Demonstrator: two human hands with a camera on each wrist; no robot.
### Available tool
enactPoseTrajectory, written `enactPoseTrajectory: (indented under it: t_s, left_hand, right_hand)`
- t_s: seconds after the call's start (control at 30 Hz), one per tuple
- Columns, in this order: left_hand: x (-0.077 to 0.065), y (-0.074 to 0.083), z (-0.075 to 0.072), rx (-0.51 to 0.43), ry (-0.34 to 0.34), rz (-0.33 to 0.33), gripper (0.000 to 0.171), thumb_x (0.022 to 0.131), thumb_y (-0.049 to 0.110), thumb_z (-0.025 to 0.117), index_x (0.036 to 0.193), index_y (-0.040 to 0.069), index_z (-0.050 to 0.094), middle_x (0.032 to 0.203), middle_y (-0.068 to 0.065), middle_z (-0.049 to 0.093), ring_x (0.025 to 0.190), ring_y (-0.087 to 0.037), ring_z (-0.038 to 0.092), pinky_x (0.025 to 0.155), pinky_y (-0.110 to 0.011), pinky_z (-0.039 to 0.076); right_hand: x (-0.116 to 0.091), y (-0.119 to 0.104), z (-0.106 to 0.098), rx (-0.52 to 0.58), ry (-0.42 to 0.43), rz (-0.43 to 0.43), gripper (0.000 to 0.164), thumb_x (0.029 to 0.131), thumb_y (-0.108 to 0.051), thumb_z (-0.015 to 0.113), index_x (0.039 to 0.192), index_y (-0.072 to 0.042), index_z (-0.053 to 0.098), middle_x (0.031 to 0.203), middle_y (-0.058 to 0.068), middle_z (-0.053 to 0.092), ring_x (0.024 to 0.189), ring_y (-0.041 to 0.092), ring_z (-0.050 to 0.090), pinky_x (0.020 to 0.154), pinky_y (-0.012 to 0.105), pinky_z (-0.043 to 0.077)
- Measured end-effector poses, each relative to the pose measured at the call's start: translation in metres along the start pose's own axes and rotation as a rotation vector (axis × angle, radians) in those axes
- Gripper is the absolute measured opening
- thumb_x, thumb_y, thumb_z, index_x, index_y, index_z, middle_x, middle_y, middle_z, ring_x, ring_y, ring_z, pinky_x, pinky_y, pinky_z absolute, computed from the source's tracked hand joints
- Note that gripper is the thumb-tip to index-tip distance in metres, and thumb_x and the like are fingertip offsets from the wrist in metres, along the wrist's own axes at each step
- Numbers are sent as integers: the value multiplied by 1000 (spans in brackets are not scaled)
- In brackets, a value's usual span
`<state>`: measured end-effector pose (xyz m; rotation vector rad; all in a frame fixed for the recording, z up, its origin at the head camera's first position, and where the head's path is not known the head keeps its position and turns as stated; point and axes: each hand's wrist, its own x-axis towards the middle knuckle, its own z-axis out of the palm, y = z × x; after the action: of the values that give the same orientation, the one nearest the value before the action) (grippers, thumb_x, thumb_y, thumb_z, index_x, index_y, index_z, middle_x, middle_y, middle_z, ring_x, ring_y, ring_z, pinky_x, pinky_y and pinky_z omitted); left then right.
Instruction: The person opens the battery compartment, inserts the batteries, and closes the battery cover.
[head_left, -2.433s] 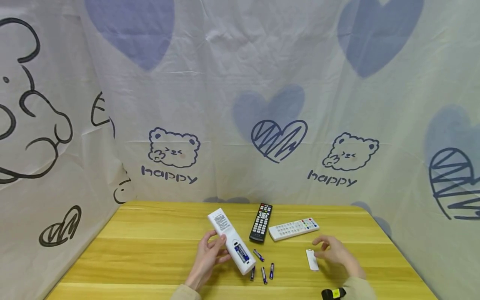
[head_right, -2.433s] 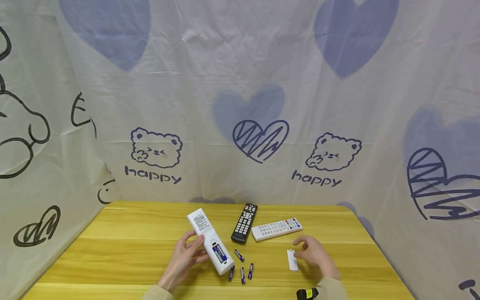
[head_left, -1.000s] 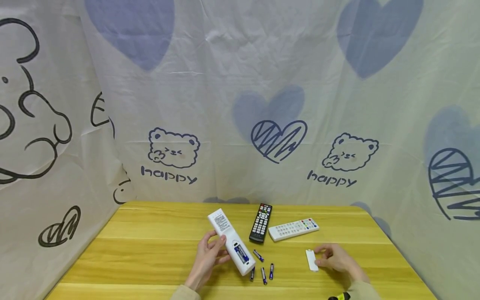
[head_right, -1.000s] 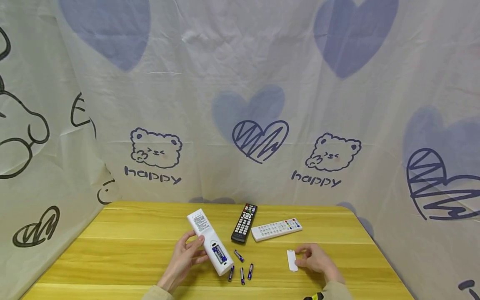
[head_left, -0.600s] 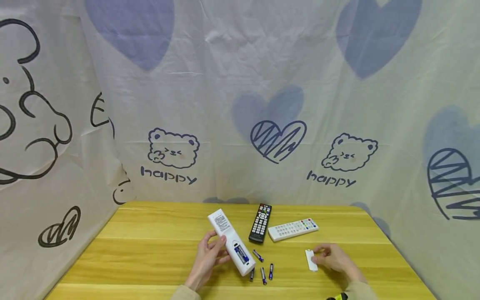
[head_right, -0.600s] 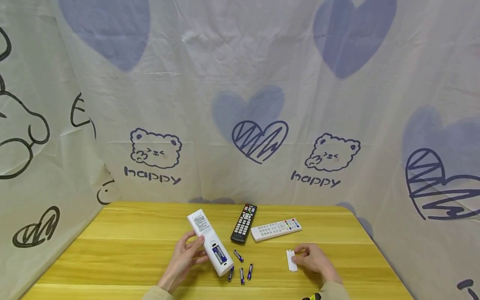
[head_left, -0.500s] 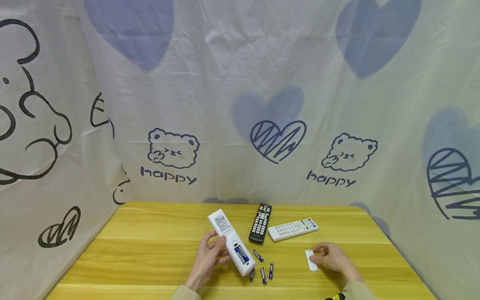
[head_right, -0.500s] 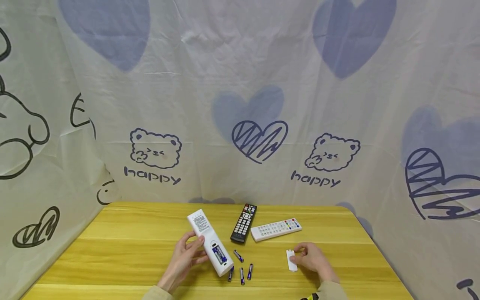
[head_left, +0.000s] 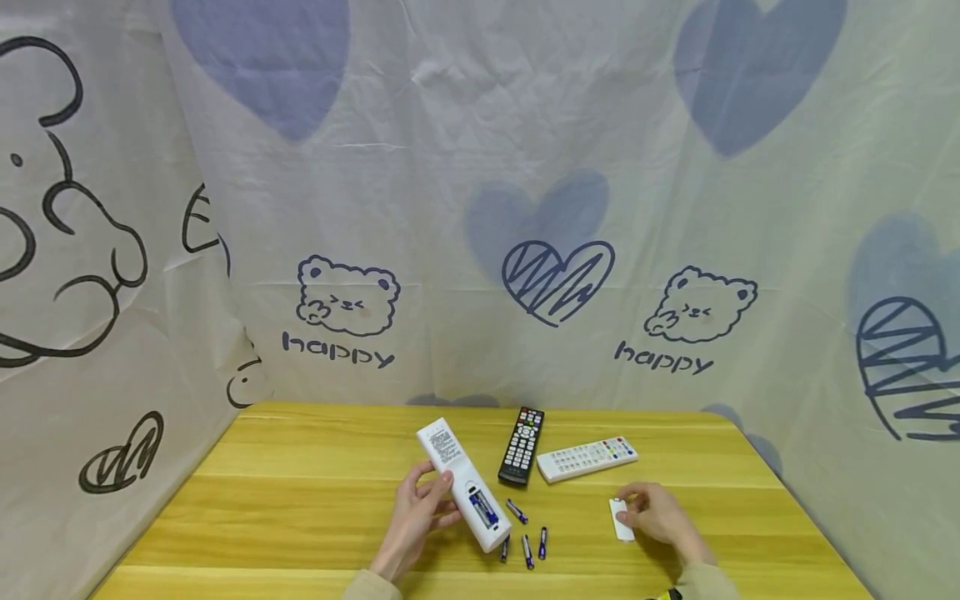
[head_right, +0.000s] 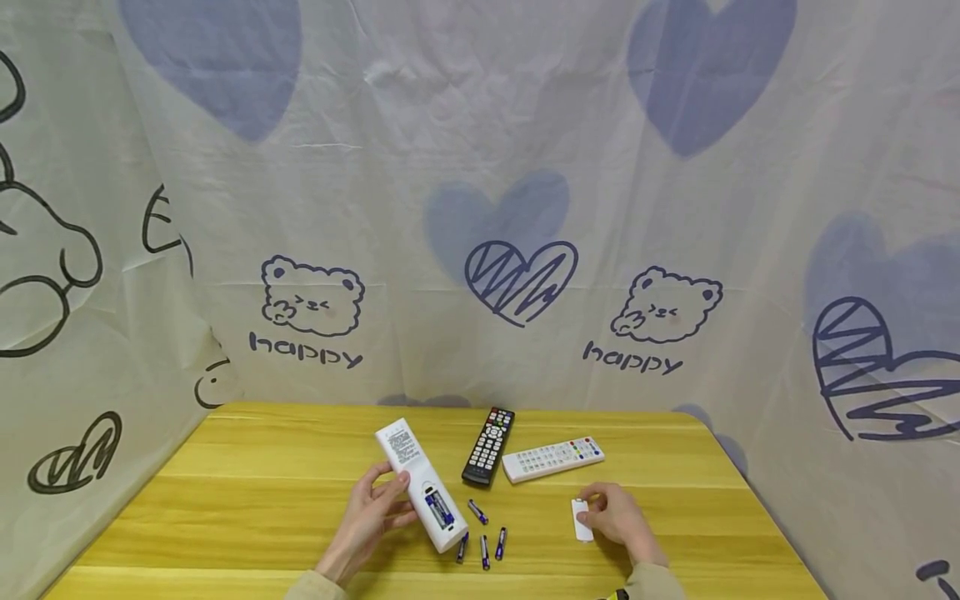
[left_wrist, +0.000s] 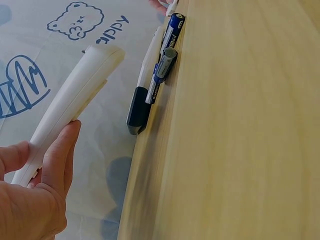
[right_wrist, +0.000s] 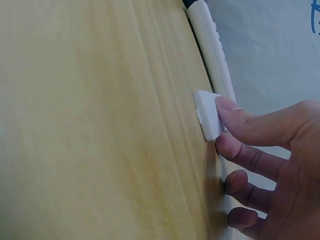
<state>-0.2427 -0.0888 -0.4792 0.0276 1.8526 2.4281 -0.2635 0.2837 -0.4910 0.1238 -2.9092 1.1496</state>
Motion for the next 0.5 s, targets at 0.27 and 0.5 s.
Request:
enactPoseTrajectory:
  t_s: [0.27,0.5]
  left_hand:
    - [-1,-1,1,-1,4,4,49,103,18,57,140,-5,36,97,-3,74,73,-9,67,72,-28,65]
    - [0,-2,1,2,9,-6,48,104,17,56,141,-4,35,98,-4,74,73,-9,67,72,-29,65]
  right_hand:
    - [-3,0,1,44,22,-13,25,80,-2,79,102,2,69,76,4,60,68,12,50,60,21,41]
    - [-5,6,1,146,9,-72,25,86,-5,76,108,5,68,77,8,66,61,5,48,54,19,42]
